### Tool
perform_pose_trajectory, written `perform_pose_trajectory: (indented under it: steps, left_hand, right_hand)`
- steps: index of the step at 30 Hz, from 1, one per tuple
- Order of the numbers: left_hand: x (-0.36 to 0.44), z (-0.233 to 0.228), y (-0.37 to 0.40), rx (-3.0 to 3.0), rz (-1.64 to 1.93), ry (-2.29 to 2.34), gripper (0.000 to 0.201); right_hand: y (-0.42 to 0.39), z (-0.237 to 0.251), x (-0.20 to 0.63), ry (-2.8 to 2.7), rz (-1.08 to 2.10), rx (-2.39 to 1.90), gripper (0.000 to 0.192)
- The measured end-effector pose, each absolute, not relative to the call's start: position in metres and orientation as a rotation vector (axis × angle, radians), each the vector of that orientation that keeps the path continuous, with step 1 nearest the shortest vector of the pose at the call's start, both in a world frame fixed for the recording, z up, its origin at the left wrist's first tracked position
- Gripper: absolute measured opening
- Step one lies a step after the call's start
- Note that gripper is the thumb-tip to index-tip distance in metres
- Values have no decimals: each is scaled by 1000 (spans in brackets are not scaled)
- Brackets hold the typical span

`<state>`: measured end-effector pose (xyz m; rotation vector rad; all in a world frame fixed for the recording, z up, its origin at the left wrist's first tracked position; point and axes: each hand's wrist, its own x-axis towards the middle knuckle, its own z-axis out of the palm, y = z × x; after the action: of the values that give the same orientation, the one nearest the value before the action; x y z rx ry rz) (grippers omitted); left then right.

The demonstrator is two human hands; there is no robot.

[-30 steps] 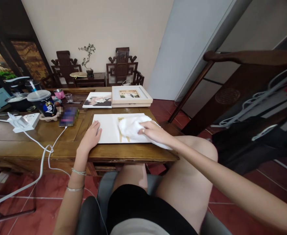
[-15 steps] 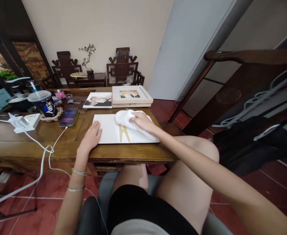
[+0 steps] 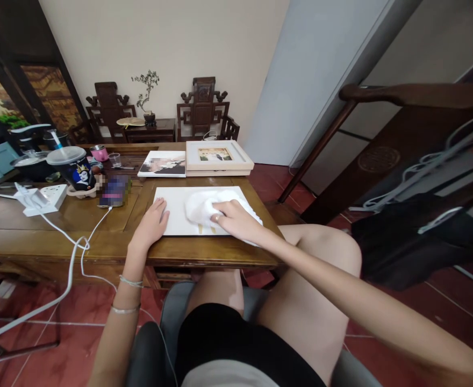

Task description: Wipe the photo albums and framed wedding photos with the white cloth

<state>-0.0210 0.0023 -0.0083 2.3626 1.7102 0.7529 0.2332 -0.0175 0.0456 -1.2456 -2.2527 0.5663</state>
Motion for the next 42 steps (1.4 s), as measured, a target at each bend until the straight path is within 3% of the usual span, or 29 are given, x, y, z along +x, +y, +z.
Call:
perform_pose_trajectory:
  steps: [7, 17, 23, 35, 42]
  left_hand:
    - [-20, -7, 1, 2365, 740, 1713, 47]
    - [-22, -9, 3, 2363, 782, 1677, 46]
    - [-23, -11, 4, 2363, 795, 1662, 45]
    - [-22, -15, 5, 2385, 792, 1677, 43]
    - [-22, -13, 5, 2391, 771, 1688, 44]
  right_hand:
    - [-53, 58, 237, -2359, 693, -1116, 21]
    - [36, 44, 197, -2415, 232, -1360, 19]
    - [49, 45, 176, -2428, 130, -1448, 26]
    - [-71, 53, 195, -2623, 258, -1155, 15]
    - [-15, 53, 183, -2530, 353, -1240, 17]
